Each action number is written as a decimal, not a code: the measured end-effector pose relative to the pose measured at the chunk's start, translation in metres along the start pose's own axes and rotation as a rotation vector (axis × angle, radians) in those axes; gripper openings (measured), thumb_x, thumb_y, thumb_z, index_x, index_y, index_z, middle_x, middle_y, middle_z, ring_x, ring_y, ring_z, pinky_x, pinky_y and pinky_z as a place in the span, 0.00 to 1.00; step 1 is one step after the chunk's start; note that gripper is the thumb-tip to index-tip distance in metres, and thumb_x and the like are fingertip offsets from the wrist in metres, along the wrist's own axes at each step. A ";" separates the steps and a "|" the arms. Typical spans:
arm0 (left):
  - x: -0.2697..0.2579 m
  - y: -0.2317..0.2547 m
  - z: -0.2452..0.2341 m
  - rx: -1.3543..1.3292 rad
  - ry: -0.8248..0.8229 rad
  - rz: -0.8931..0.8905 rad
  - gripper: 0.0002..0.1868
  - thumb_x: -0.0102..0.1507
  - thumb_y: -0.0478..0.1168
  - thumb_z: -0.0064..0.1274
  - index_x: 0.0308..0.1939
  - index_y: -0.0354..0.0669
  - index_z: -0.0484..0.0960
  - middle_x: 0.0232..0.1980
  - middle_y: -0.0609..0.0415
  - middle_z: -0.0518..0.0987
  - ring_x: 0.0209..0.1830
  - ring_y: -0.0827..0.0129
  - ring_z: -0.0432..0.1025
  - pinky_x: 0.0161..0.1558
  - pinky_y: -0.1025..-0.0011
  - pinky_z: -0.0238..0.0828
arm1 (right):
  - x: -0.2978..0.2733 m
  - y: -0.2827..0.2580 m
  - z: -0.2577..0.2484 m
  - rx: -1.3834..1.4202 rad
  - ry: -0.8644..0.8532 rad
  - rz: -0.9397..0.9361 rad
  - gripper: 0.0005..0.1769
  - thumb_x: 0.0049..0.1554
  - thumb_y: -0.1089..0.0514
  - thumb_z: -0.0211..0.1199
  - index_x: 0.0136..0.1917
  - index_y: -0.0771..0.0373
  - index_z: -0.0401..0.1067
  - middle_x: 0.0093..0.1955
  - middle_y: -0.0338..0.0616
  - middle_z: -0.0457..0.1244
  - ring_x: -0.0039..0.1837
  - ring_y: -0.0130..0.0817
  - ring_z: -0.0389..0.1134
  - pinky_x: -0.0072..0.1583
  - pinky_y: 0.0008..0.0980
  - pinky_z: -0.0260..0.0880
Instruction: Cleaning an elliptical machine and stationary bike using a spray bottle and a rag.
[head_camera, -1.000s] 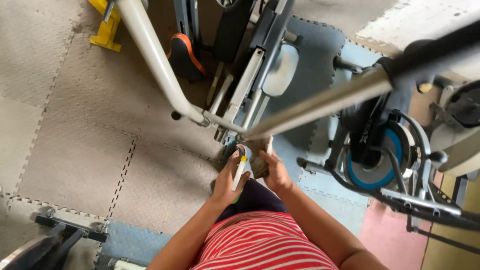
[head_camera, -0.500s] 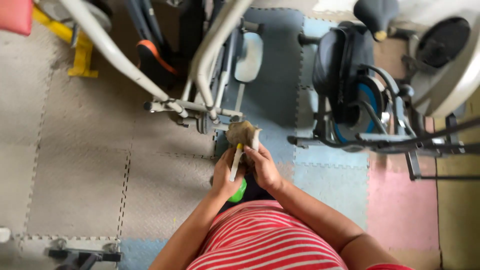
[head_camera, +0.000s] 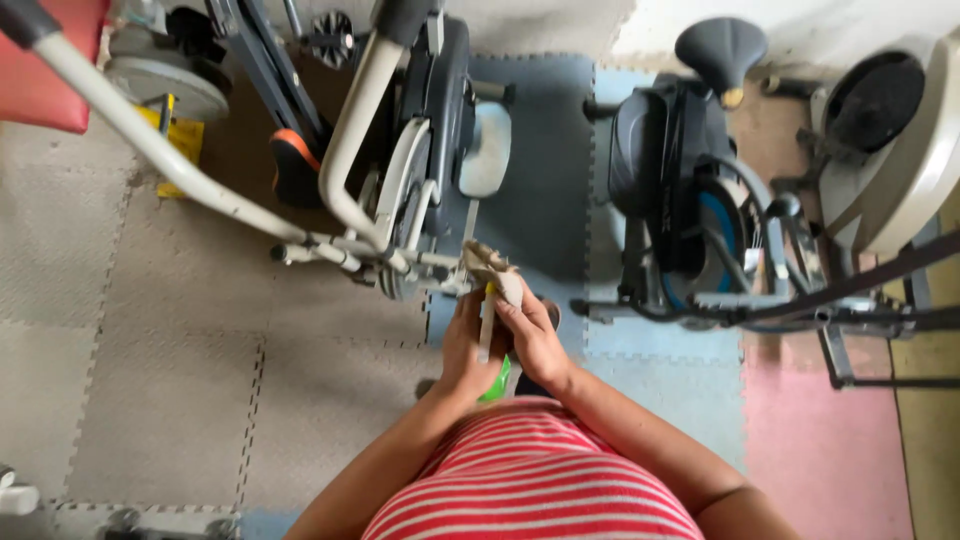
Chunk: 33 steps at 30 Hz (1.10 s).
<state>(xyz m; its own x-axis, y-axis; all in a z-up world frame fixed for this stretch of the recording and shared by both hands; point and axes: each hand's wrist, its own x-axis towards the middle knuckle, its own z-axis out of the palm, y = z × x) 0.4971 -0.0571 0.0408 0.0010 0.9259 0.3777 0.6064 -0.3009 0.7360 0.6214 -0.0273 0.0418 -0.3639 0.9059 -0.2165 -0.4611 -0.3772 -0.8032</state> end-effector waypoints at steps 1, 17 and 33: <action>0.012 0.001 0.007 0.005 0.014 0.007 0.26 0.56 0.32 0.57 0.58 0.32 0.74 0.54 0.35 0.76 0.49 0.37 0.73 0.45 0.51 0.73 | 0.010 -0.009 -0.009 -0.005 -0.014 -0.007 0.29 0.66 0.60 0.50 0.78 0.59 0.53 0.66 0.33 0.61 0.65 0.22 0.61 0.67 0.26 0.63; 0.163 0.032 0.140 0.051 0.147 0.005 0.30 0.60 0.37 0.57 0.65 0.34 0.69 0.60 0.36 0.73 0.57 0.38 0.70 0.54 0.50 0.70 | 0.110 -0.171 -0.099 -0.341 -0.200 -0.230 0.23 0.68 0.62 0.51 0.76 0.64 0.62 0.71 0.47 0.56 0.72 0.35 0.57 0.72 0.33 0.58; 0.296 0.030 0.165 0.172 0.124 -0.063 0.31 0.61 0.45 0.59 0.66 0.41 0.72 0.62 0.41 0.76 0.62 0.46 0.70 0.60 0.57 0.68 | 0.200 -0.253 -0.120 -0.998 -0.111 -0.733 0.33 0.63 0.66 0.56 0.80 0.64 0.58 0.80 0.57 0.51 0.81 0.54 0.51 0.81 0.45 0.47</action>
<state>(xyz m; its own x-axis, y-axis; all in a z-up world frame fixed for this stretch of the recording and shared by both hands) 0.6467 0.2457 0.0817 -0.1324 0.9034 0.4078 0.7287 -0.1902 0.6579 0.7626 0.2723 0.1349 -0.3694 0.8014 0.4704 0.2141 0.5660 -0.7961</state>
